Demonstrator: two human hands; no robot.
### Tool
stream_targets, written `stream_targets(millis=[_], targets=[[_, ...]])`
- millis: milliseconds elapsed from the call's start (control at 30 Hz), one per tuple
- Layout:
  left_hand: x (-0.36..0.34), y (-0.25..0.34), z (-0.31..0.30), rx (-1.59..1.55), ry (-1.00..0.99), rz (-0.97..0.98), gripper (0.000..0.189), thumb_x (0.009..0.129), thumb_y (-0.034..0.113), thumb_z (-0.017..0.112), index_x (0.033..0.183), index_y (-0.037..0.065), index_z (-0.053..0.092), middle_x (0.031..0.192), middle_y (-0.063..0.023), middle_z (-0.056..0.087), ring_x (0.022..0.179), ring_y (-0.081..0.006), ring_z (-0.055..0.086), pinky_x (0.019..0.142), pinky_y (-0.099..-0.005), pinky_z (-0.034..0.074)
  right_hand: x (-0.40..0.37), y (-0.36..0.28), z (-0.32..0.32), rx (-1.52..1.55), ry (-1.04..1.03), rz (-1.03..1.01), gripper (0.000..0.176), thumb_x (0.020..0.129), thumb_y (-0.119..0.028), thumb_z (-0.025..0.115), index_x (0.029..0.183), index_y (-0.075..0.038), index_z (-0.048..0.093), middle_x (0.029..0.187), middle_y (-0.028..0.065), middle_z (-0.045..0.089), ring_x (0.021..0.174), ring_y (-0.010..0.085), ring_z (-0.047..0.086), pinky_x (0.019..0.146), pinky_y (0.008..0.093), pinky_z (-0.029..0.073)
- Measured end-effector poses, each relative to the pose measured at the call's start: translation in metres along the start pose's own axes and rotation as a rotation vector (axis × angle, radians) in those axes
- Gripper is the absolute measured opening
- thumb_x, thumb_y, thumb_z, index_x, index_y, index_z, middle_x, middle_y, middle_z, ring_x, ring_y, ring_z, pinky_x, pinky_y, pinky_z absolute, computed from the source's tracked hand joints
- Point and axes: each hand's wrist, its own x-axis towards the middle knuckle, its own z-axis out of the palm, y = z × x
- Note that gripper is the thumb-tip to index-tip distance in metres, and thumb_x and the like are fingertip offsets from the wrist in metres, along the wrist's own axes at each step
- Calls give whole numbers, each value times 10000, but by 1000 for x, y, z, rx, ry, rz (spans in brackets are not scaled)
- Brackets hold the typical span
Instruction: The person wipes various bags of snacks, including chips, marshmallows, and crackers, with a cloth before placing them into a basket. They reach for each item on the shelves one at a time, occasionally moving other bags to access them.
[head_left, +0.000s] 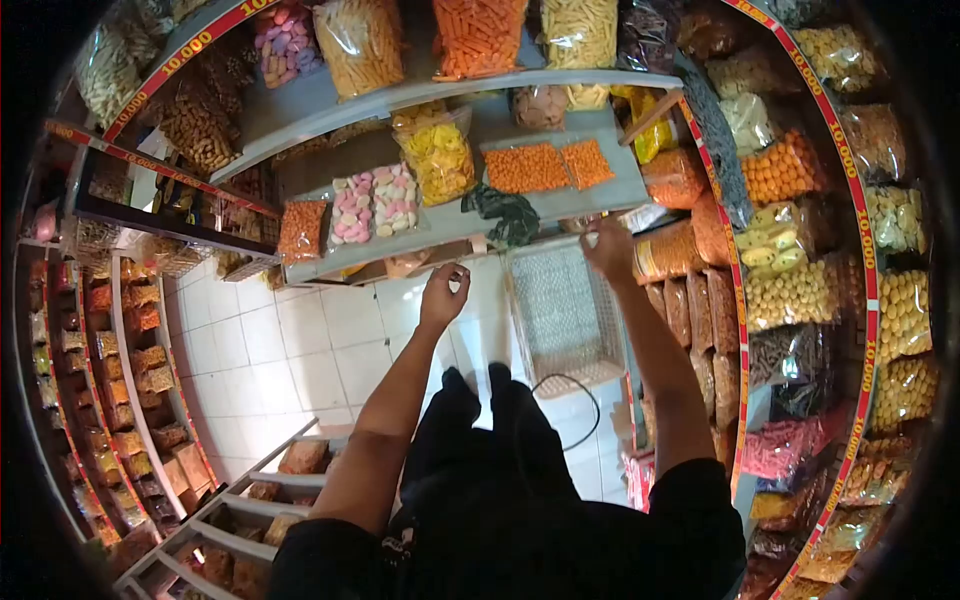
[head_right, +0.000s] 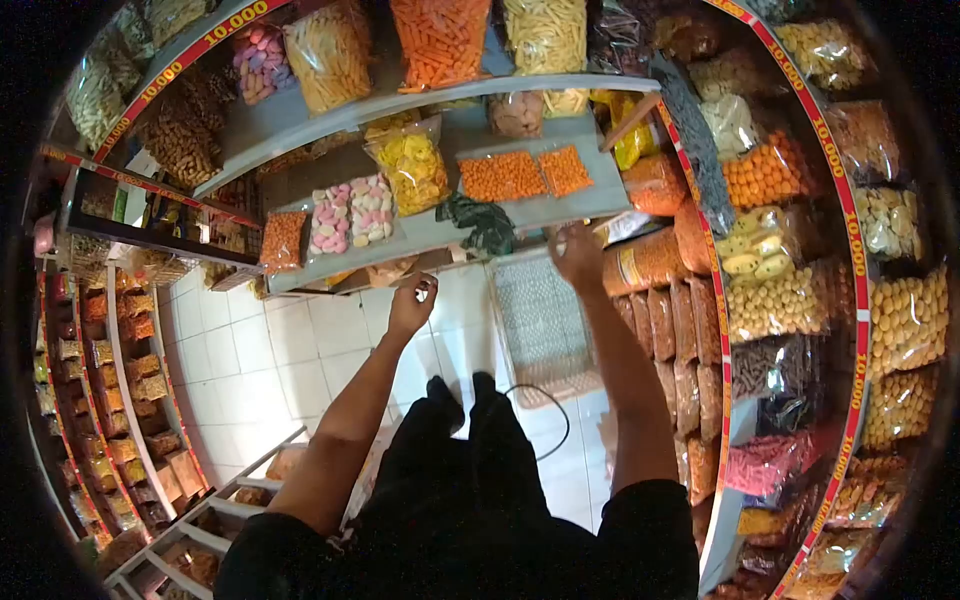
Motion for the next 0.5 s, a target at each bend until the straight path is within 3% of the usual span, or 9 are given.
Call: stream_targets(millis=[33,100,133,200,300,433,500], targets=[[8,-13,2,18,28,59,167,885,168,668,1001,48,679,894,-162,674,912,-328,640,809,-426,504,2,-16,5,-124,-56,-102,307,860,-315,686,1033,-62,675,1124,158,637,1104,344,599,965,517,446],[35,-38,4,61,84,178,185,871,162,672,1011,42,677,954,-175,665,1011,-358,605,879,-455,479,11,-9,61,-131,81,-201,299,830,-232,702,1078,-67,676,1158,165,652,1090,374,611,976,546,426],[47,-46,2,271,114,252,227,857,177,677,1036,37,673,1008,-184,648,1036,-390,573,898,-486,458,15,-7,83,-55,64,-151,318,850,-230,681,1114,-54,657,1169,170,648,1099,376,607,978,540,429],[73,-67,5,349,135,305,261,868,213,672,1068,45,670,1027,-166,638,1009,-381,575,876,-482,465,30,-2,120,96,29,-33,356,890,-225,640,1185,-27,621,1193,182,639,1117,381,597,980,527,434],[104,-90,14,453,191,421,282,882,252,671,1081,54,667,1045,-151,632,1023,-357,572,890,-467,454,46,13,165,61,152,-48,367,967,-240,571,1270,-33,583,1242,168,609,1192,355,556,1042,470,397],[114,-119,27,590,182,457,317,907,300,658,1127,73,645,1054,-154,617,1043,-347,566,922,-484,409,43,17,186,66,273,-91,305,994,-160,505,1248,-8,580,1149,186,633,1118,367,579,996,446,419],[115,-127,32,593,192,484,276,924,336,644,1043,90,681,1003,-122,628,1003,-313,588,919,-470,394,39,19,198,80,360,-124,286,995,-141,489,1224,-4,594,1114,190,636,1088,370,580,983,453,420]])
